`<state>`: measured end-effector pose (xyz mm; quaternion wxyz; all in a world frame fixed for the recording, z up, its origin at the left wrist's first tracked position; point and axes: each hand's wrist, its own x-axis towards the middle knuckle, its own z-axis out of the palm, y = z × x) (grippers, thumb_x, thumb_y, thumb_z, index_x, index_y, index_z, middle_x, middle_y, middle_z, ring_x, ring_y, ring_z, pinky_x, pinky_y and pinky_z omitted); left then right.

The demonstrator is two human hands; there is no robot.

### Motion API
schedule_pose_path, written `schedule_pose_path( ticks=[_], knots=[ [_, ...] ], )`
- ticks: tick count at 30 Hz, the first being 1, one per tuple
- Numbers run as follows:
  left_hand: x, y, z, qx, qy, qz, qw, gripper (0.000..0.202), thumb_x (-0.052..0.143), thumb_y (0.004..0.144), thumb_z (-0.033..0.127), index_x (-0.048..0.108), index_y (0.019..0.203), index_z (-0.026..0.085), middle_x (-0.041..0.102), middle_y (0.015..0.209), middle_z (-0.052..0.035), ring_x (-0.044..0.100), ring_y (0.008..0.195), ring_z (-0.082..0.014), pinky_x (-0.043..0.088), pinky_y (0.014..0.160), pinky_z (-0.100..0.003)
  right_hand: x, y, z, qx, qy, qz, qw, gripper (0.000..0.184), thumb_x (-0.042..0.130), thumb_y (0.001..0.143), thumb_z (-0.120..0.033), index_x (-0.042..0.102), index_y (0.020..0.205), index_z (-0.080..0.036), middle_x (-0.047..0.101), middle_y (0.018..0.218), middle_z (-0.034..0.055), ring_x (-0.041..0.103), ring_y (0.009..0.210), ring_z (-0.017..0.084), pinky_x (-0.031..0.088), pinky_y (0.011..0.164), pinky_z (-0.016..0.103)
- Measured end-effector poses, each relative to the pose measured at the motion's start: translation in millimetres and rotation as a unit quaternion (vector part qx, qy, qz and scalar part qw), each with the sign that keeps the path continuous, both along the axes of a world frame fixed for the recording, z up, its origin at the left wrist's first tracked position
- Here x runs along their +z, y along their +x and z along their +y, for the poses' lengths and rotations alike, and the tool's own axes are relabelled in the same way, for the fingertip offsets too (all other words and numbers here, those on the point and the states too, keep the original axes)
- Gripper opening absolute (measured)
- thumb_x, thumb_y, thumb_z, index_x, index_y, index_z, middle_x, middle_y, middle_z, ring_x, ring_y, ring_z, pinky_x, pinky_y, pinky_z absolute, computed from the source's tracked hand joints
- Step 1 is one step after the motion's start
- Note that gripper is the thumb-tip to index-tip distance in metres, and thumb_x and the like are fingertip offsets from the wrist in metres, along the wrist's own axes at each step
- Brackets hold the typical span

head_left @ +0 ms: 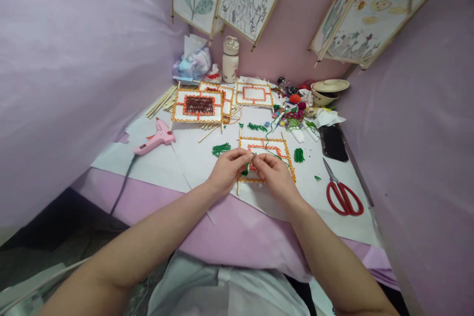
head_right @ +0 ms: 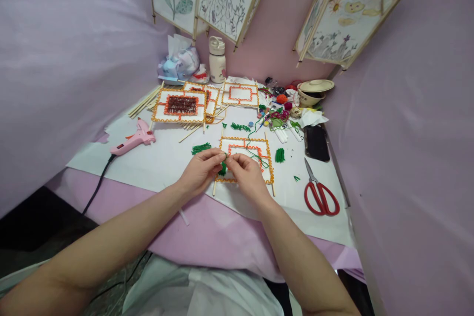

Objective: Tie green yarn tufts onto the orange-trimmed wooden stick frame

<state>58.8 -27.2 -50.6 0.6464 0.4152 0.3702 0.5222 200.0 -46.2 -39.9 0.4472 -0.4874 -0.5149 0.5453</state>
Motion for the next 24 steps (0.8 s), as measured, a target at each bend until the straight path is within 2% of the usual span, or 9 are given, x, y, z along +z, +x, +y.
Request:
schedule_pose_path(
  ticks=[4, 7, 9, 11, 13, 16, 19, 21, 24],
  knots=[
    [7.4, -1.0, -0.3, -0.047, -0.054, -0.052, 0.996, 0.028, 0.081, 0.063, 0.034, 0.063, 0.071, 0.015, 0.051, 0.065, 0.0029, 0.041, 0.056, -0.0052, 0.031, 0.051, -0.019, 1.8, 6.8, 2.9, -0.001, 0.052, -0.07, 0.996, 0.025, 0.061, 0.082, -0.043, 0.064, 0.077, -0.019, 0.059, 0.069, -0.0014, 0.049, 0.062, 0.012, 0.038, 0.059, 0.026],
    [10.6, -3.1, -0.7, -0.074, -0.057, -0.016, 0.995, 0.031, 0.08, 0.064, 0.037, 0.061, 0.071, 0.014, 0.045, 0.062, 0.0046, 0.037, 0.054, -0.0048, 0.028, 0.051, -0.019, 5.1, 13.8, 5.9, -0.041, 0.118, -0.093, 0.988, 0.022, 0.059, 0.086, -0.037, 0.07, 0.096, -0.021, 0.068, 0.094, 0.0026, 0.06, 0.086, 0.016, 0.044, 0.078, 0.03],
    [9.9, -3.8, -1.0, -0.083, -0.049, 0.019, 0.995, 0.033, 0.078, 0.065, 0.04, 0.06, 0.07, 0.014, 0.044, 0.061, 0.005, 0.036, 0.053, -0.0051, 0.028, 0.052, -0.02, 7.5, 16.2, 6.7, -0.031, 0.15, -0.096, 0.983, 0.022, 0.059, 0.086, -0.033, 0.071, 0.102, -0.023, 0.068, 0.103, 0.0037, 0.06, 0.096, 0.017, 0.044, 0.085, 0.031],
    [7.1, -4.1, -1.2, -0.092, -0.037, 0.055, 0.994, 0.032, 0.075, 0.067, 0.042, 0.06, 0.072, 0.014, 0.045, 0.061, 0.0046, 0.036, 0.054, -0.0058, 0.028, 0.053, -0.021, 9.2, 16.2, 6.4, 0.001, 0.166, -0.098, 0.981, 0.018, 0.061, 0.085, -0.03, 0.072, 0.097, -0.022, 0.068, 0.101, 0.0042, 0.06, 0.096, 0.018, 0.045, 0.082, 0.03],
    [3.3, -4.5, -1.0, -0.102, -0.026, 0.09, 0.99, 0.031, 0.072, 0.07, 0.043, 0.061, 0.074, 0.014, 0.046, 0.061, 0.0042, 0.038, 0.054, -0.0067, 0.028, 0.054, -0.022, 9.8, 14.9, 5.4, 0.016, 0.166, -0.093, 0.982, 0.012, 0.064, 0.082, -0.028, 0.072, 0.088, -0.021, 0.066, 0.092, 0.0035, 0.06, 0.088, 0.017, 0.046, 0.075, 0.029],
    [0.0, -5.7, -0.4, -0.113, -0.015, 0.127, 0.985, 0.031, 0.068, 0.074, 0.045, 0.061, 0.077, 0.015, 0.046, 0.061, 0.004, 0.039, 0.054, -0.0074, 0.028, 0.053, -0.023, 9.4, 12.9, 4.2, 0.01, 0.152, -0.089, 0.984, 0.008, 0.065, 0.08, -0.028, 0.066, 0.078, -0.02, 0.062, 0.08, 0.0012, 0.057, 0.075, 0.015, 0.044, 0.066, 0.027],
    [2.9, -7.7, 0.7, -0.121, -0.001, 0.161, 0.979, 0.03, 0.062, 0.078, 0.045, 0.06, 0.077, 0.015, 0.046, 0.061, 0.0042, 0.038, 0.054, -0.0081, 0.028, 0.053, -0.023, 7.3, 12.2, 4.2, 0.011, 0.163, -0.113, 0.98, 0.01, 0.059, 0.084, -0.026, 0.06, 0.077, -0.019, 0.059, 0.079, 0.0005, 0.055, 0.075, 0.014, 0.042, 0.066, 0.027],
    [7.2, -9.2, 1.3, -0.122, 0.033, 0.2, 0.972, 0.026, 0.06, 0.08, 0.041, 0.06, 0.077, 0.015, 0.05, 0.065, 0.0027, 0.043, 0.058, -0.0096, 0.033, 0.057, -0.024, 5.0, 11.8, 4.7, 0.006, 0.181, -0.141, 0.973, 0.012, 0.054, 0.087, -0.026, 0.058, 0.078, -0.02, 0.057, 0.079, 0.0006, 0.053, 0.075, 0.014, 0.041, 0.067, 0.027],
    [13.0, -10.6, 0.7, -0.096, 0.143, 0.281, 0.944, 0.018, 0.057, 0.083, 0.032, 0.062, 0.078, 0.016, 0.057, 0.077, -0.0015, 0.051, 0.074, -0.0136, 0.04, 0.07, -0.028, 0.6, 10.1, 5.2, -0.011, 0.199, -0.18, 0.963, 0.014, 0.05, 0.089, -0.026, 0.055, 0.078, -0.02, 0.055, 0.078, 0.0007, 0.051, 0.074, 0.015, 0.04, 0.068, 0.028]
  ],
)
